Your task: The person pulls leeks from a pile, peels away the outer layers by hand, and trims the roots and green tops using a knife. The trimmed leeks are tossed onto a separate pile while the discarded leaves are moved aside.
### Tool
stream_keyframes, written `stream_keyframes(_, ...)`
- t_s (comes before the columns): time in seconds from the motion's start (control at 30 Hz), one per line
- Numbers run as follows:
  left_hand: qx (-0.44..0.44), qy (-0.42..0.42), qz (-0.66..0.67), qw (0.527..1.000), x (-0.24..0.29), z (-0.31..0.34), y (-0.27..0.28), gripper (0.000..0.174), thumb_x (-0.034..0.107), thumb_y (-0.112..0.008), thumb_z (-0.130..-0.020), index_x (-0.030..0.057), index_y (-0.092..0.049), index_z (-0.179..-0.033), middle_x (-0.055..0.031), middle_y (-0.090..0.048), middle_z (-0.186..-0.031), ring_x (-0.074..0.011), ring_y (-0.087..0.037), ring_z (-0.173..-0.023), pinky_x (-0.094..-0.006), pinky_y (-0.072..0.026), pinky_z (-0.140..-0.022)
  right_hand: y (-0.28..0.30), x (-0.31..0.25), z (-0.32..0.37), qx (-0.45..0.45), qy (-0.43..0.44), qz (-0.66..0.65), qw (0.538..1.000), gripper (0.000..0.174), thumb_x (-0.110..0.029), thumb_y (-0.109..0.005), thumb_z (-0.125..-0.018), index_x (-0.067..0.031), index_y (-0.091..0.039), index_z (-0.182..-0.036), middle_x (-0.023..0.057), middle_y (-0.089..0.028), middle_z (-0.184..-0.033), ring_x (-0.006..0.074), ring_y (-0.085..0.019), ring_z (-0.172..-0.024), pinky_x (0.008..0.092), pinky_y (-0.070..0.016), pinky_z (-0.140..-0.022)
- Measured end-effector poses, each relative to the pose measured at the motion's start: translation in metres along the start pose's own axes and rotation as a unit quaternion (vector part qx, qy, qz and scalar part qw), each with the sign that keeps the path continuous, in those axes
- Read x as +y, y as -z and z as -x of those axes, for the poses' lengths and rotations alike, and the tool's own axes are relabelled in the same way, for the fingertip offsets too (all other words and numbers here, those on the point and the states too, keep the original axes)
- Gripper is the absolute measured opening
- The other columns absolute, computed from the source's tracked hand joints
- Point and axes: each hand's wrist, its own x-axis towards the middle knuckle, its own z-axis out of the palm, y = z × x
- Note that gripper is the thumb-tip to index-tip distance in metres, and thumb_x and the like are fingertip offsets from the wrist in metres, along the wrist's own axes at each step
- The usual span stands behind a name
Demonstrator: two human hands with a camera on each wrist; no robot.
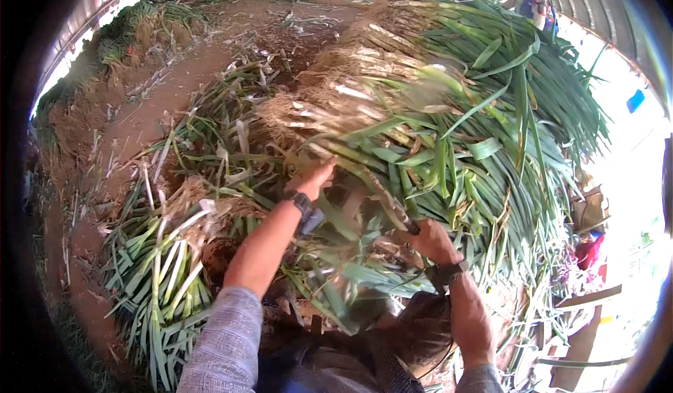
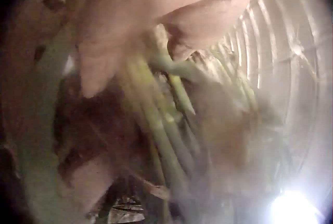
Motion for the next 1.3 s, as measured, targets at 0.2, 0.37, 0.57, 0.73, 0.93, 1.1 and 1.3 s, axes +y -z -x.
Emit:
stream_keyframes(0.2, 0.037, -0.027, 0.307, 0.951, -0.017, -0.034, -0.043, 0.094, 0.056, -0.069, -0.081, 0.0134, -0.025, -0.152, -0.0138, -0.024, -0.154, -0.0305, -0.026, -0.139, -0.0474, -0.0328, -0.108, -0.007, 0.009, -0.001, -0.056, -0.04, 0.03, 0.997, 0.046, -0.044, -0.068, -0.081, 0.0015, -0.066, -0.075, 0.0234, -0.06, -0.064, 0.0369, -0.063, -0.06, 0.0443, -0.0472, -0.057)
stream_keyframes(0.37, 0.023, -0.046, 0.402, 0.914, -0.017, -0.055, -0.05, 0.093, 0.059, -0.069, -0.078, 0.0192, -0.029, -0.152, -0.0107, -0.028, -0.151, -0.0312, -0.033, -0.133, -0.0516, -0.0302, -0.106, -0.003, 0.011, 0.0, -0.067, -0.007, 0.059, 0.996, 0.043, -0.047, -0.062, -0.085, -0.0053, -0.071, -0.088, 0.0223, -0.066, -0.074, 0.0397, -0.066, -0.072, 0.0482, -0.0524, -0.069)
stream_keyframes(0.57, 0.013, -0.076, 0.442, 0.894, -0.042, -0.107, -0.051, 0.086, 0.061, -0.065, -0.079, 0.0191, -0.036, -0.148, -0.0102, -0.03, -0.151, -0.0318, -0.035, -0.132, -0.0539, -0.0323, -0.104, -0.003, 0.017, -0.008, -0.054, 0.027, -0.014, 0.998, 0.045, -0.047, -0.062, -0.086, -0.0021, -0.069, -0.091, 0.0218, -0.065, -0.072, 0.0388, -0.064, -0.064, 0.0462, -0.0504, -0.06)
stream_keyframes(0.73, 0.121, -0.08, 0.452, 0.88, -0.018, -0.032, -0.056, 0.069, 0.052, -0.066, -0.081, 0.0157, -0.048, -0.136, -0.0096, -0.049, -0.135, -0.0303, -0.046, -0.123, -0.0521, -0.0318, -0.106, 0.014, -0.002, -0.007, -0.082, 0.001, -0.053, 0.995, 0.036, -0.032, -0.07, -0.08, -0.0012, -0.067, -0.099, 0.0201, -0.065, -0.077, 0.0307, -0.064, -0.069, 0.0395, -0.0486, -0.065)
stream_keyframes(0.93, 0.072, -0.101, 0.442, 0.889, -0.023, 0.036, -0.02, 0.035, 0.032, -0.072, -0.084, 0.0156, -0.063, -0.113, 0.0005, -0.061, -0.11, -0.0173, -0.055, -0.105, -0.0348, -0.0411, -0.091, 0.015, 0.003, 0.004, -0.038, 0.043, -0.066, 0.996, 0.028, -0.026, -0.07, -0.079, -0.0017, -0.066, -0.093, 0.0198, -0.061, -0.069, 0.036, -0.06, -0.063, 0.042, -0.046, -0.06)
stream_keyframes(1.1, 0.102, -0.127, 0.274, 0.948, 0.001, 0.069, -0.011, 0.059, 0.047, -0.073, -0.081, 0.0084, -0.057, -0.123, -0.0088, -0.059, -0.118, -0.0221, -0.059, -0.102, -0.0398, -0.0484, -0.087, 0.019, 0.002, 0.016, -0.054, 0.052, -0.062, 0.995, 0.028, -0.029, -0.072, -0.078, -0.0024, -0.066, -0.086, 0.0206, -0.062, -0.069, 0.0388, -0.061, -0.066, 0.0441, -0.0465, -0.06)
stream_keyframes(1.3, 0.131, -0.001, 0.085, 0.988, -0.027, 0.043, 0.014, 0.086, 0.063, -0.067, -0.08, -0.0006, -0.042, -0.133, -0.0153, -0.047, -0.125, -0.0274, -0.065, -0.092, -0.0386, -0.0621, -0.057, 0.012, 0.027, 0.009, -0.088, 0.063, 0.106, 0.988, 0.034, -0.036, -0.069, -0.078, -0.0027, -0.066, -0.08, 0.0192, -0.065, -0.071, 0.0384, -0.064, -0.072, 0.0468, -0.0501, -0.066)
